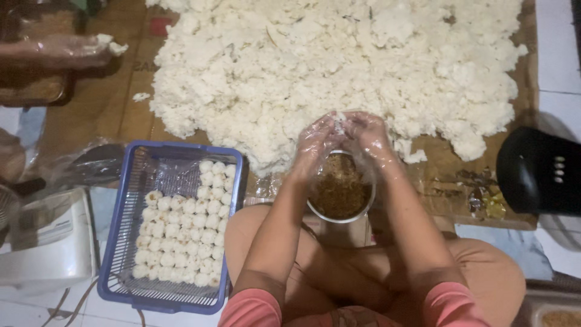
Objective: The person sits on the floor and forms round puffed-rice balls by hand, pressing a portion of puffed rice together with a brown filling from a bowl, then places each finished ball into a blue plastic basket alongside many similar balls.
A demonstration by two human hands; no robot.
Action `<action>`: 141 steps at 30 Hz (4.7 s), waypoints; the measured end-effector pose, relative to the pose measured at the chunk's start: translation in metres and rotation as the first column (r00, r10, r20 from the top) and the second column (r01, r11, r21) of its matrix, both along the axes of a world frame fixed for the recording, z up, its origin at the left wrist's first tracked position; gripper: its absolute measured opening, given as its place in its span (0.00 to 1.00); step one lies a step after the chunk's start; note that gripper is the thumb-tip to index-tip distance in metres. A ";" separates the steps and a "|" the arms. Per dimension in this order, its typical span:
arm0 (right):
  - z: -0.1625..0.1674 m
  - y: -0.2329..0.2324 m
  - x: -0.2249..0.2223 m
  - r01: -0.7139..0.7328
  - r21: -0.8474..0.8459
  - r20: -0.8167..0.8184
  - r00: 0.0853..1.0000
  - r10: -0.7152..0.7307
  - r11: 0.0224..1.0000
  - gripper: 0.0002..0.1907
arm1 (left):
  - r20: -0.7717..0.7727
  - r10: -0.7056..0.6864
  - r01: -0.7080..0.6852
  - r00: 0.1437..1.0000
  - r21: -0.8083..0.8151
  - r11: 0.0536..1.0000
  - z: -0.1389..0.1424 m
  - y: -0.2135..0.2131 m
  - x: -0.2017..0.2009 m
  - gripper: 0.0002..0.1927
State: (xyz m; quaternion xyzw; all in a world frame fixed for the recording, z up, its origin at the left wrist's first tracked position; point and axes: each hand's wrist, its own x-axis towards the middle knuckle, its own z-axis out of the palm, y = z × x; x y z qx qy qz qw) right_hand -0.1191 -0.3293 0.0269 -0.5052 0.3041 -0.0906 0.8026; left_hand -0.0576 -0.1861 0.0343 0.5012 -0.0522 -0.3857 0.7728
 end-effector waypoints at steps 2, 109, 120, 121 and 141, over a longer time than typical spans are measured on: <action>-0.014 0.007 0.008 -0.041 -0.327 -0.002 0.999 0.042 0.944 0.11 | -0.033 0.065 -0.067 0.997 -0.070 0.995 -0.017 0.000 0.006 0.32; 0.020 0.016 0.010 -0.164 -0.631 0.054 0.966 0.254 0.758 0.07 | 0.106 0.226 -0.237 0.968 0.103 0.966 -0.041 -0.003 0.012 0.09; 0.019 0.015 0.011 -0.008 -0.892 0.128 0.954 0.270 0.452 0.07 | 0.124 0.287 -0.296 0.950 0.064 0.953 -0.049 -0.008 0.012 0.10; 0.019 0.016 0.011 -0.075 -0.813 0.086 0.965 0.246 0.578 0.05 | 0.138 0.292 -0.302 0.946 0.063 0.951 -0.048 -0.008 0.011 0.10; -0.014 0.011 0.023 -0.064 -0.366 0.314 0.931 0.188 0.928 0.07 | -0.065 0.372 -0.375 0.926 -0.052 0.925 -0.072 -0.013 0.020 0.12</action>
